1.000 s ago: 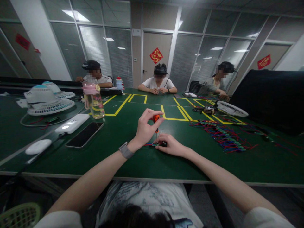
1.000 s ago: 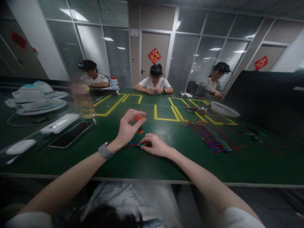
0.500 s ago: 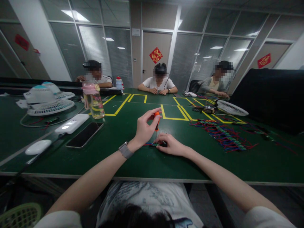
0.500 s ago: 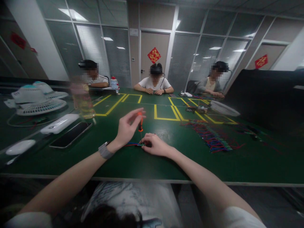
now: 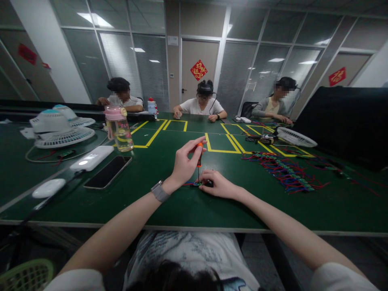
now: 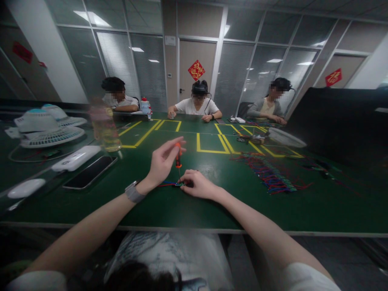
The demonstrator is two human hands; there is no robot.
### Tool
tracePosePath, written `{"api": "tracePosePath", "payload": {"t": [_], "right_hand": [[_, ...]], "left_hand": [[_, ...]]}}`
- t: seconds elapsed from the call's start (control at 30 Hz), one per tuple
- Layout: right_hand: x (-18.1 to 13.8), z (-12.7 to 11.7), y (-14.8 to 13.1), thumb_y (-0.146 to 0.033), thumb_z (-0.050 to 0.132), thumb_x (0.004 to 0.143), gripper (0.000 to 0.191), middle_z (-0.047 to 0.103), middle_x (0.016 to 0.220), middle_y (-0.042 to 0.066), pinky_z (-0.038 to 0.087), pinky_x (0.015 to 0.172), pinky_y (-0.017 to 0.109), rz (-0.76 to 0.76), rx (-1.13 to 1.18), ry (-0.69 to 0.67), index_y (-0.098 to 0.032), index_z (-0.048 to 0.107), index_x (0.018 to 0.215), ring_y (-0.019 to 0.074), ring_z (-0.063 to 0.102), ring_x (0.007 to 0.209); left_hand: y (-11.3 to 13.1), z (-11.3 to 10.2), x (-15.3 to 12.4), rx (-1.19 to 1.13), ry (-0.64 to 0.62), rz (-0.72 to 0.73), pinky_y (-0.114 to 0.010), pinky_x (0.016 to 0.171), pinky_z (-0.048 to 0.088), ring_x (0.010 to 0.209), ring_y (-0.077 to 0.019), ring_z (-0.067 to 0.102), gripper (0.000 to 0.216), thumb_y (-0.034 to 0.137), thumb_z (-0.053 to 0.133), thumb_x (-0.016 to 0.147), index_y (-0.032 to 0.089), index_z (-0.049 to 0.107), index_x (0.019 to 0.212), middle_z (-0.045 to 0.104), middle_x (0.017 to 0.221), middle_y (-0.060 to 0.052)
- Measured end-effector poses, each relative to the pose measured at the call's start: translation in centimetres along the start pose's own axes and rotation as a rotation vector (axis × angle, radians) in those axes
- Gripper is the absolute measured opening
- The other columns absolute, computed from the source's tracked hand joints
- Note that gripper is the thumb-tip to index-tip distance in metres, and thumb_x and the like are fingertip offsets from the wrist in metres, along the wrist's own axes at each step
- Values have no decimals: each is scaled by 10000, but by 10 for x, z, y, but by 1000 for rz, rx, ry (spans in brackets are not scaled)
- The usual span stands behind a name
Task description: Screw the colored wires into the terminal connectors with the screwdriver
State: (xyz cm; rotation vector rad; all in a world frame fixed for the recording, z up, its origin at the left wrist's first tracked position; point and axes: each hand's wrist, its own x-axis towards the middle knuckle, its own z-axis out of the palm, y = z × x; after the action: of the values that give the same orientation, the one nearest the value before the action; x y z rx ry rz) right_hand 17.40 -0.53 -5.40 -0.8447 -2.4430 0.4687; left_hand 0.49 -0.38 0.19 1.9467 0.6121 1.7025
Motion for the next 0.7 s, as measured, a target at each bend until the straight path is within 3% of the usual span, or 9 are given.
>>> {"api": "tracePosePath", "payload": {"t": [0.23,0.43,0.57,0.7], "right_hand": [[0,0,-1,-187,646,820,159,614,851,46,453,679,267,10,-9,-7,-151,702,964,146,551,728],[0,0,-1,-180,639,822,157,613,850,46,464,693,271,9,5,-11,-149,702,962,147,561,732],[0,0,0,-180,642,819,160,616,848,45,469,693,272,1,4,-8,-153,700,965,148,564,731],[0,0,1,-181,642,820,144,634,868,54,481,724,286,-6,6,-5,-158,696,951,164,580,780]], "left_hand": [[3,1,-1,160,58,87,-236,701,504,798,-126,583,158,280,624,873,218,701,996,603,901,-27],[-1,-1,-3,91,15,63,-290,850,507,962,-152,618,312,233,408,971,235,657,1160,627,1103,-64],[-2,1,-4,-13,15,10,-277,797,539,901,-146,664,321,258,437,966,202,603,1235,655,1150,-85],[1,3,-3,51,41,33,-270,781,539,901,-152,657,261,243,531,924,197,643,1156,676,1058,-72]]}}
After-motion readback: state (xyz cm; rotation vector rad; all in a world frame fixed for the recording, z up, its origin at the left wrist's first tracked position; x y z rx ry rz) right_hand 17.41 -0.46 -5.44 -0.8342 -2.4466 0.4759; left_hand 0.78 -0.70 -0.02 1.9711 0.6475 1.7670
